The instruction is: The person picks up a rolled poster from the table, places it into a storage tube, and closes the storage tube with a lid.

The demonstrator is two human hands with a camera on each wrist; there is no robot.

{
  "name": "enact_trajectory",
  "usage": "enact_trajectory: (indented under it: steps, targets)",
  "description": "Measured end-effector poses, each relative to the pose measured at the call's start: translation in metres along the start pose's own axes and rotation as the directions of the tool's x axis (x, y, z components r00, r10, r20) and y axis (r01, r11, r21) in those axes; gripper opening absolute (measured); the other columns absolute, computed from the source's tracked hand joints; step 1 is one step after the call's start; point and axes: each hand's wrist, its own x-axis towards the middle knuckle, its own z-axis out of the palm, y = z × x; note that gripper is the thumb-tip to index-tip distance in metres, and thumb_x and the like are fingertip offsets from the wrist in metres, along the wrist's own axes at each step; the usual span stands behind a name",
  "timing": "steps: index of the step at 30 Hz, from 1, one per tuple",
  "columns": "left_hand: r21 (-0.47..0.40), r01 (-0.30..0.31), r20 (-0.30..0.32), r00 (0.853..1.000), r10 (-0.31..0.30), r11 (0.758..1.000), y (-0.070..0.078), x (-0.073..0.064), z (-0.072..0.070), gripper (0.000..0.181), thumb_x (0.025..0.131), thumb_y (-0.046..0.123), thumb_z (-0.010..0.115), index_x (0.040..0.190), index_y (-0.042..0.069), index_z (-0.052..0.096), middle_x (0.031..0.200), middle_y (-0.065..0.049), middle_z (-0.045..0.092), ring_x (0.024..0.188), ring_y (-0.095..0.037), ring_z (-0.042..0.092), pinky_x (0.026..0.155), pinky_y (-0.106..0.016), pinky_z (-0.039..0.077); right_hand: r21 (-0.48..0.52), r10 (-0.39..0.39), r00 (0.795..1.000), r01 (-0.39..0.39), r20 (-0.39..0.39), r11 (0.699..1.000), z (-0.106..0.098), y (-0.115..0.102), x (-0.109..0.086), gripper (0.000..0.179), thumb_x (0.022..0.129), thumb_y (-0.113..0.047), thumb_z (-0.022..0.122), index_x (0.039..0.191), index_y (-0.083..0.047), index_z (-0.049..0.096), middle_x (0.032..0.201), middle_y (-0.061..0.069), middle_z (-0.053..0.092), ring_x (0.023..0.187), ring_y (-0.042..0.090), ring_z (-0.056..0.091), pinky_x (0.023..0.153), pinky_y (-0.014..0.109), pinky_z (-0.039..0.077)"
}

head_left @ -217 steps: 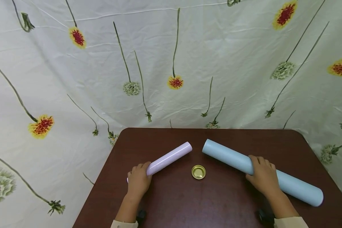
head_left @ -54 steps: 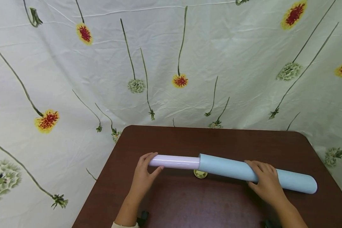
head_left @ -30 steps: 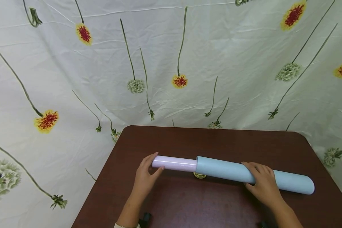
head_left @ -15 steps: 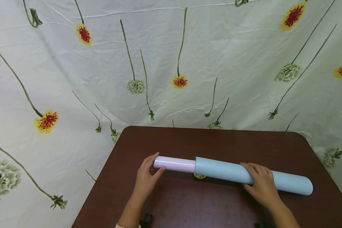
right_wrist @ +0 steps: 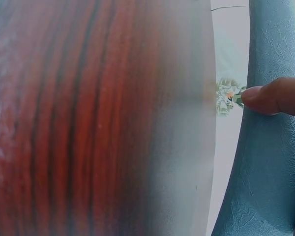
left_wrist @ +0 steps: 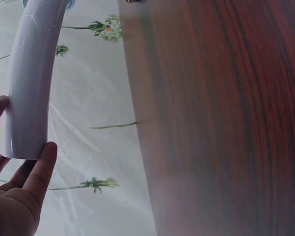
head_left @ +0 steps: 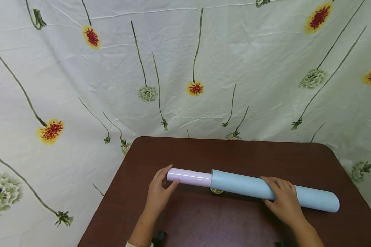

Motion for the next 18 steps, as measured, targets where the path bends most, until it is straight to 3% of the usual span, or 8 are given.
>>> enact_trajectory:
  steps: [18]
  targets:
    - [-0.028,-0.008,0.014,1.000,0.008,1.000,0.0020,0.0040,0.0060,0.057,0.086,0.022,0.082,0.139,0.022,0.062,0.138,-0.004,0.060,0.118,-0.019,0.063,0.093,-0.039,0.056,-0.007,0.006,1.000,-0.006,0.003,1.000,0.0004,-0.0034,0.0009,0.091,0.055,-0.002,0.095,0.138,-0.015,0.059,0.122,0.018,0.063,0.114,0.042,0.056,0.097,0.062,0.031]
